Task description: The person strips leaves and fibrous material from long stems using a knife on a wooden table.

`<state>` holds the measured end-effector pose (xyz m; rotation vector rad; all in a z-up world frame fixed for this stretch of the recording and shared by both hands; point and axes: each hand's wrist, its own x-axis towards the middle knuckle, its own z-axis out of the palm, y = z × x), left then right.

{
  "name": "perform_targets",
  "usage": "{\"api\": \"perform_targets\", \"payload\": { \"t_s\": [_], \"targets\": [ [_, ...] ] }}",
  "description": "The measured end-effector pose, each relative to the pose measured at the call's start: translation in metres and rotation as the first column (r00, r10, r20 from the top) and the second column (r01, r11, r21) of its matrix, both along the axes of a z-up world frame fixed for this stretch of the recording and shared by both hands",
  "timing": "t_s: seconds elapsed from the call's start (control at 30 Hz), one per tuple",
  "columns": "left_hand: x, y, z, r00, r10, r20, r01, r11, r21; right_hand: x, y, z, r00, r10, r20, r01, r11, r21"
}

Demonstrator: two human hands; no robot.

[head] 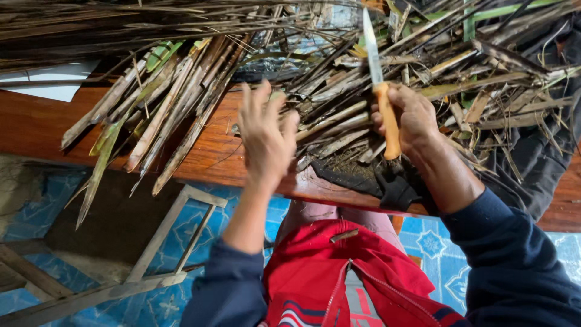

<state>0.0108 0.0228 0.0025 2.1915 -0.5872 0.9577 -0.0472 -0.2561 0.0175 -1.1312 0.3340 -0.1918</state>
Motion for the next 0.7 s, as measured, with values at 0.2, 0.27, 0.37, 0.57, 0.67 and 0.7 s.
{"api": "perform_targets", "payload": {
  "t_s": [0.2, 0.27, 0.37, 0.57, 0.67, 0.7],
  "targets": [
    [0.12, 0.038, 0.028, 0.941, 0.288, -0.177, -0.274, 0.957, 0.097, -0.018, 0.016, 0.035, 0.997, 0.031, 0.065, -0.031, 0.999, -0.007],
    [0.16, 0.056, 0.017, 0.896, 0.403, -0.189, -0.37, 0.91, 0.185, -0.024, 0.019, 0.038, 0.993, 0.028, 0.114, -0.024, 0.999, -0.036],
    [0.198, 0.076, -0.006, 0.891, 0.455, 0.004, -0.438, 0.856, 0.275, -0.022, 0.021, 0.034, 0.988, 0.065, 0.139, -0.055, 0.995, -0.079],
    [0.236, 0.084, -0.028, 0.811, 0.584, 0.037, -0.525, 0.698, 0.487, -0.012, 0.021, 0.023, 0.991, 0.108, 0.083, -0.109, 0.994, 0.008],
    [0.237, 0.083, -0.03, 0.836, 0.548, 0.021, -0.485, 0.72, 0.496, -0.01, 0.021, 0.02, 0.993, 0.093, 0.078, -0.094, 0.995, 0.02],
    [0.229, 0.081, -0.026, 0.839, 0.53, 0.125, -0.515, 0.697, 0.499, -0.01, 0.021, 0.018, 0.991, 0.094, 0.091, -0.097, 0.995, 0.033]
  ]
}}
